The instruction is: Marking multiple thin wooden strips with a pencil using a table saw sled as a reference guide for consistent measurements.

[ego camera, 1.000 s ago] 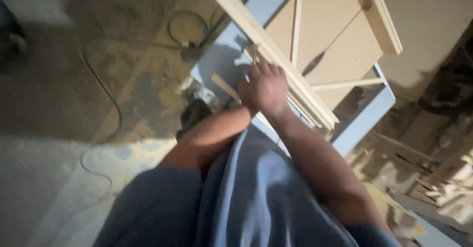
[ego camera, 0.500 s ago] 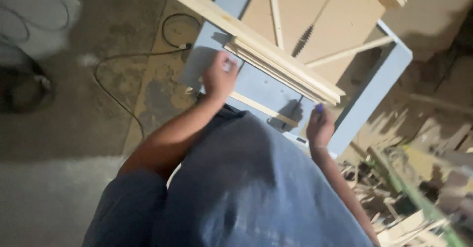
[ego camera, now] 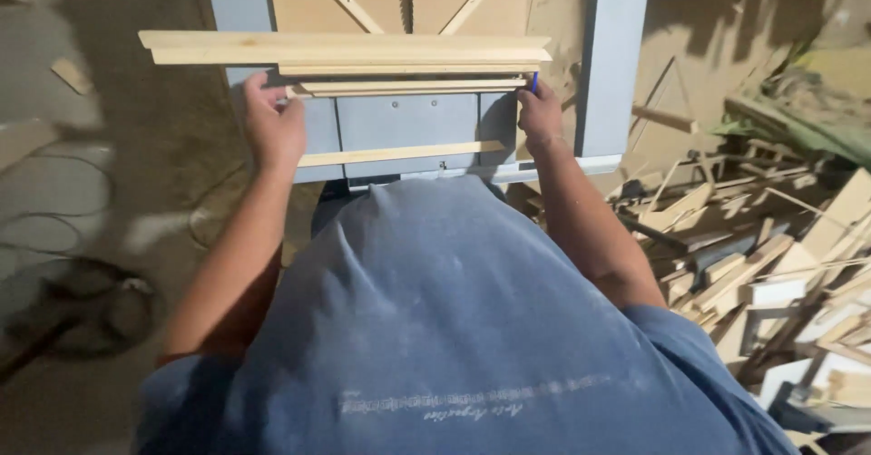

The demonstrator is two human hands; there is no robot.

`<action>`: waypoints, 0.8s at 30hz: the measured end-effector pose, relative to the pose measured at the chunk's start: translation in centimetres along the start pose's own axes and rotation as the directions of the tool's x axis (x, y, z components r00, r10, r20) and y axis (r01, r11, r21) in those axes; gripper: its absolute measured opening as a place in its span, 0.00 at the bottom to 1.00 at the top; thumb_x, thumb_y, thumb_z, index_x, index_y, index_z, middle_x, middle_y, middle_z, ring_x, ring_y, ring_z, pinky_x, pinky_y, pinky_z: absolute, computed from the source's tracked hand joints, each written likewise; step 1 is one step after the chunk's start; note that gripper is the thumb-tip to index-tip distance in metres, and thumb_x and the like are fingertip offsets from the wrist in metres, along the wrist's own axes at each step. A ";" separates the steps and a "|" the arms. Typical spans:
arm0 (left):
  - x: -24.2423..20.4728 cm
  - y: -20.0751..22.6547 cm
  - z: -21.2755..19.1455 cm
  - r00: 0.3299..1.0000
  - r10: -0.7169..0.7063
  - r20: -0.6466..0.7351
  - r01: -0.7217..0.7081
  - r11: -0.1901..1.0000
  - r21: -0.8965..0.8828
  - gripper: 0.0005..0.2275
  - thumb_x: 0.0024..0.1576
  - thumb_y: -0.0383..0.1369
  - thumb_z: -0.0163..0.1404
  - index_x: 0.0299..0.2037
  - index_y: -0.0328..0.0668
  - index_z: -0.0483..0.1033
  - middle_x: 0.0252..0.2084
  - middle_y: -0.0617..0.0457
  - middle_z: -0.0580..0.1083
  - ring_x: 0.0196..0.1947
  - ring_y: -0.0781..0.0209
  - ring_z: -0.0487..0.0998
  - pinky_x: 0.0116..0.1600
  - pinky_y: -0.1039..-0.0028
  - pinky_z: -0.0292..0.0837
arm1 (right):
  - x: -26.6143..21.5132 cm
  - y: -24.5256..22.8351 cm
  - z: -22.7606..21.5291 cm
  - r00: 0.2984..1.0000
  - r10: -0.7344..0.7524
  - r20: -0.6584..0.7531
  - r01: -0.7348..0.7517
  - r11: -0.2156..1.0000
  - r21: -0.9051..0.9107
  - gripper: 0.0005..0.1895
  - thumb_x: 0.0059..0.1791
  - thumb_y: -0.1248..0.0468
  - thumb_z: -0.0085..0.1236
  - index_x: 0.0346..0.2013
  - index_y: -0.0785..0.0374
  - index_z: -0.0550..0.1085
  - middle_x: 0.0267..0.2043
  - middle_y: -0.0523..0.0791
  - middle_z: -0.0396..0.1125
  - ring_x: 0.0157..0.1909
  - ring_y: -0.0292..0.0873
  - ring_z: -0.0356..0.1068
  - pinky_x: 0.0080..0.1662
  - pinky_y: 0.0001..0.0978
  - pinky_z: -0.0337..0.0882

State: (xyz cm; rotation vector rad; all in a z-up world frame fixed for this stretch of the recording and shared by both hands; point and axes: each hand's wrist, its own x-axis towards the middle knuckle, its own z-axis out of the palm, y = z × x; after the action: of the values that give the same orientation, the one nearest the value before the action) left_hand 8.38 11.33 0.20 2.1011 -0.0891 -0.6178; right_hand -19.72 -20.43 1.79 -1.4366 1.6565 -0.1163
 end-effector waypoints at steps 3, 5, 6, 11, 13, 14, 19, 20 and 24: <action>-1.2 -2.8 -0.2 0.994 0.062 0.091 -0.080 0.976 0.204 0.21 0.53 0.34 0.57 0.58 0.53 0.73 0.46 0.54 0.77 0.37 0.55 0.78 0.41 0.63 0.72 | -1.8 1.9 -0.6 0.985 -0.173 0.017 0.174 0.985 -0.016 0.20 0.48 0.58 0.57 0.54 0.58 0.79 0.49 0.39 0.76 0.54 0.35 0.71 0.57 0.27 0.68; -2.9 -3.4 -1.5 0.975 0.178 0.130 -0.211 0.925 0.315 0.21 0.54 0.34 0.59 0.59 0.48 0.74 0.50 0.50 0.73 0.44 0.47 0.77 0.43 0.56 0.73 | -3.0 2.9 -0.6 0.982 -0.183 0.045 0.186 0.980 -0.076 0.19 0.48 0.55 0.57 0.51 0.56 0.80 0.44 0.37 0.75 0.49 0.33 0.70 0.54 0.27 0.68; -3.9 -3.7 -2.1 0.940 0.288 0.185 -0.340 0.852 0.398 0.21 0.55 0.33 0.61 0.60 0.42 0.76 0.53 0.46 0.68 0.50 0.39 0.75 0.46 0.49 0.74 | -3.7 3.5 -0.7 0.977 -0.202 0.064 0.209 0.967 -0.144 0.18 0.48 0.53 0.58 0.49 0.55 0.81 0.40 0.35 0.73 0.45 0.31 0.69 0.50 0.26 0.69; -3.1 -7.3 -2.4 0.840 0.511 0.183 -0.535 0.728 0.428 0.12 0.58 0.33 0.63 0.50 0.39 0.83 0.46 0.45 0.69 0.38 0.40 0.76 0.41 0.53 0.72 | -2.7 8.2 -0.7 0.916 -0.399 0.049 0.394 0.866 -0.308 0.19 0.49 0.55 0.60 0.53 0.57 0.78 0.50 0.47 0.73 0.53 0.47 0.72 0.56 0.37 0.68; -1.9 -7.3 -2.7 0.856 0.491 0.160 -0.508 0.741 0.439 0.12 0.56 0.33 0.61 0.49 0.42 0.84 0.45 0.46 0.71 0.42 0.42 0.77 0.45 0.56 0.73 | -3.6 9.0 -1.0 0.853 -0.521 0.027 0.500 0.801 -0.331 0.18 0.51 0.57 0.62 0.53 0.62 0.77 0.49 0.48 0.72 0.52 0.49 0.71 0.56 0.40 0.68; -0.9 -7.5 -3.1 0.865 0.483 0.136 -0.490 0.756 0.434 0.13 0.55 0.33 0.60 0.49 0.42 0.83 0.47 0.45 0.72 0.45 0.41 0.77 0.48 0.56 0.73 | -4.5 8.8 -1.4 0.686 -0.713 0.148 0.703 0.594 -0.392 0.17 0.52 0.60 0.67 0.52 0.63 0.77 0.48 0.50 0.70 0.48 0.52 0.71 0.50 0.43 0.69; 1.8 -5.5 -6.8 0.859 0.478 0.183 -0.512 0.800 0.314 0.10 0.60 0.32 0.58 0.51 0.43 0.82 0.49 0.47 0.73 0.45 0.41 0.79 0.47 0.56 0.73 | -6.0 9.4 -1.2 0.364 -0.897 0.251 0.803 0.166 -0.573 0.31 0.47 0.53 0.78 0.60 0.59 0.75 0.51 0.46 0.69 0.46 0.48 0.73 0.37 0.40 0.73; 2.4 -5.8 -6.7 0.853 0.470 0.225 -0.520 0.799 0.302 0.11 0.61 0.31 0.59 0.51 0.40 0.82 0.49 0.45 0.74 0.44 0.43 0.79 0.47 0.57 0.74 | -6.3 9.1 -1.1 0.328 -0.896 0.299 0.824 0.116 -0.555 0.23 0.48 0.54 0.78 0.50 0.58 0.77 0.48 0.46 0.69 0.41 0.49 0.72 0.35 0.41 0.70; 2.6 -5.0 -5.4 0.797 0.508 0.327 -0.595 0.755 0.276 0.10 0.58 0.29 0.61 0.49 0.38 0.82 0.43 0.47 0.74 0.41 0.44 0.77 0.44 0.57 0.73 | -8.5 6.3 -0.1 0.168 -0.832 0.528 0.868 -0.129 -0.480 0.15 0.57 0.49 0.64 0.57 0.45 0.78 0.41 0.42 0.66 0.36 0.47 0.69 0.33 0.38 0.69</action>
State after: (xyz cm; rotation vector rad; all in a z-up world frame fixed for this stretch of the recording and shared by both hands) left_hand 12.22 17.58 -2.39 2.1826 -1.0075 -0.4959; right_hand -25.25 -11.49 2.87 -3.0078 0.2272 -0.1574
